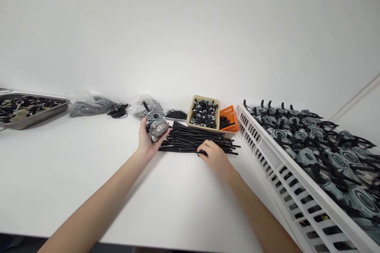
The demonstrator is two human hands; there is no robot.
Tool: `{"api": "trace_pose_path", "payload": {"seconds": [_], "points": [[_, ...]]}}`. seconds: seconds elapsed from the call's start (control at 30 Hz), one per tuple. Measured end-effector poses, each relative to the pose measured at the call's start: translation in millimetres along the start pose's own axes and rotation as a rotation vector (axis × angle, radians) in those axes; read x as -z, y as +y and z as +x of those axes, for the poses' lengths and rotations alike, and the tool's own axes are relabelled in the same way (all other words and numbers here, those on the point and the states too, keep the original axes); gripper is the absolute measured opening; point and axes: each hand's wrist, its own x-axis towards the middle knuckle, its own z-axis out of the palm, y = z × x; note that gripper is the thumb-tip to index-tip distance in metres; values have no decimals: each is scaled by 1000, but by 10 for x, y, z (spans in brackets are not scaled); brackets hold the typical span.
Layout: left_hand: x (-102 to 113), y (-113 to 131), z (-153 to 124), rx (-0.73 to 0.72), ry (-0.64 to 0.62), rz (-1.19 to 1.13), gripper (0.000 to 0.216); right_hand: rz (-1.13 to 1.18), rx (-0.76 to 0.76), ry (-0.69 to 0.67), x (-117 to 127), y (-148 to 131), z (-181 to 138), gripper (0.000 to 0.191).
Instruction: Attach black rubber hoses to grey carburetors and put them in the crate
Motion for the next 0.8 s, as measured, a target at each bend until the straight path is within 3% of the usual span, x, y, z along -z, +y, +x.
{"api": "trace_pose_path", "payload": {"seconds": [0.4, 0.7, 0.8], "points": [[9, -28, -6, 10, -6, 36, 38, -251, 52, 39, -91, -17, 22, 15], [-2, 57, 20, -40, 19, 3, 38, -272, 44, -23, -129, -68, 20, 17], [5, 60, 27, -36, 7, 17, 37, -182, 19, -30, -96, -32, 15, 20]]}}
